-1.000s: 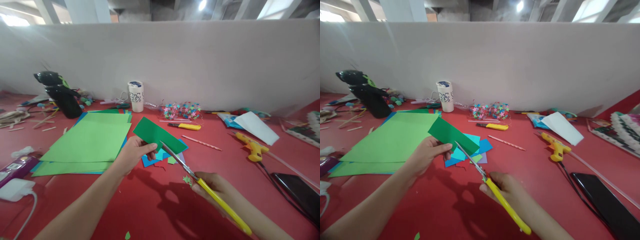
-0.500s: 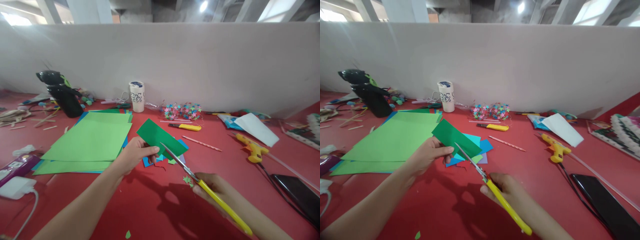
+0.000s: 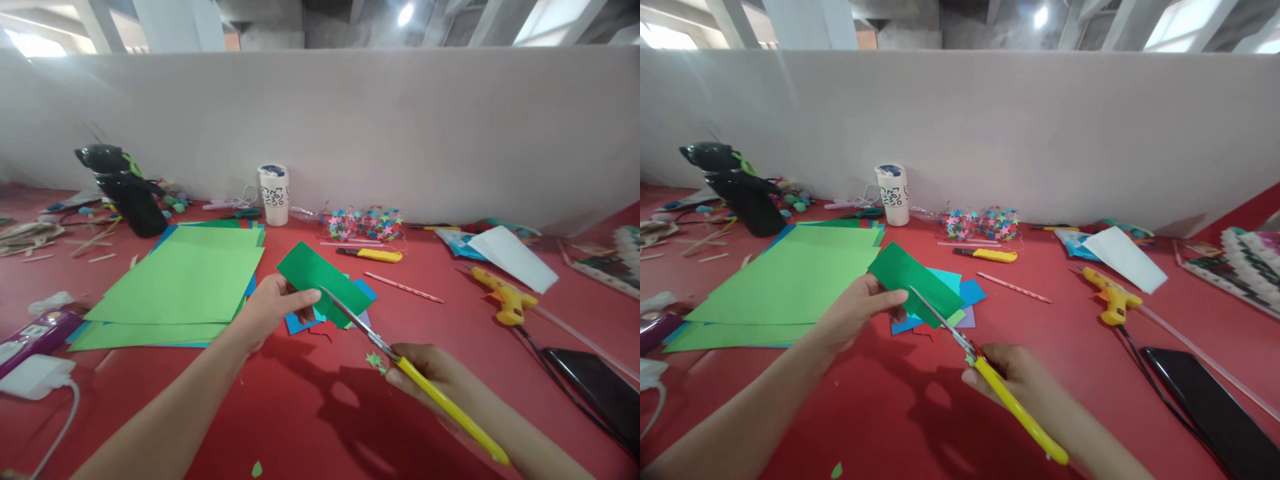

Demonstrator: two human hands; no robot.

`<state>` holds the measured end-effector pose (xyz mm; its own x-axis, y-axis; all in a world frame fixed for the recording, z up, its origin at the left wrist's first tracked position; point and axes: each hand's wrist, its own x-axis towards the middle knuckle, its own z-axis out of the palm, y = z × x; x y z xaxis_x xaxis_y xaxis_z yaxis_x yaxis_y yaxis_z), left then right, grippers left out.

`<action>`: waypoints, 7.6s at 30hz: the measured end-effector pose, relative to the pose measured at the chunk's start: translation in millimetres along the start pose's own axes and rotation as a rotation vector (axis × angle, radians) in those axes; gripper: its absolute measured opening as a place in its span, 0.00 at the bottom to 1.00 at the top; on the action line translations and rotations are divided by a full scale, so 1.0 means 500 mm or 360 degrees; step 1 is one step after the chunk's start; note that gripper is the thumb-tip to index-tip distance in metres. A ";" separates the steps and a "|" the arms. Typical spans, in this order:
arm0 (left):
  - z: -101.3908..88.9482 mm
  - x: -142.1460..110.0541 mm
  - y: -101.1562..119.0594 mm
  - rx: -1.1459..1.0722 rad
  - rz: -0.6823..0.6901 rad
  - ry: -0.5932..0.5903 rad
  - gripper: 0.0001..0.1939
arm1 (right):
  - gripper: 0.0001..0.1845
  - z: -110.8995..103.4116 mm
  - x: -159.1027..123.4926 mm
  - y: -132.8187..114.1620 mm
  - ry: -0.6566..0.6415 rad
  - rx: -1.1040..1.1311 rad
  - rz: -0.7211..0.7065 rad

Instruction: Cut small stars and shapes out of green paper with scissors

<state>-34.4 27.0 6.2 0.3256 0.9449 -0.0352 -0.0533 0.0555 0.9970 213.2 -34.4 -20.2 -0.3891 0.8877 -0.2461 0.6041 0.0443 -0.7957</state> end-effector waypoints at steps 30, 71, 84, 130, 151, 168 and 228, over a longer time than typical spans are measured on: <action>0.023 0.002 -0.004 -0.0541 0.0091 0.0331 0.09 | 0.33 0.003 -0.010 -0.007 -0.0153 0.0146 0.0069; 0.055 -0.017 -0.020 -0.0302 -0.0048 0.0127 0.05 | 0.33 0.002 -0.021 -0.032 -0.0134 0.0088 0.0043; 0.062 -0.022 -0.024 -0.0478 -0.0103 -0.0002 0.04 | 0.31 0.032 -0.017 -0.039 0.0004 0.0131 0.0144; 0.081 -0.017 -0.059 -0.0272 -0.0335 -0.0218 0.12 | 0.22 0.024 0.053 0.022 0.0411 0.0767 -0.0059; 0.092 -0.029 -0.064 -0.0158 -0.0517 -0.0305 0.06 | 0.12 0.046 0.030 -0.016 0.0435 0.0877 -0.0053; 0.107 -0.040 -0.062 0.0083 -0.0416 -0.0222 0.10 | 0.15 0.040 0.015 -0.032 0.0534 0.0761 -0.0046; 0.059 -0.028 -0.033 -0.0059 0.0109 0.0328 0.09 | 0.29 0.006 -0.023 -0.028 -0.0141 0.0115 -0.0086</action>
<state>-10.4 3.6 -7.6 0.1204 0.9926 0.0156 -0.1047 -0.0029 0.9945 207.0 -46.4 -7.7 -0.4817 0.8408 -0.2471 0.5300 0.0550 -0.8462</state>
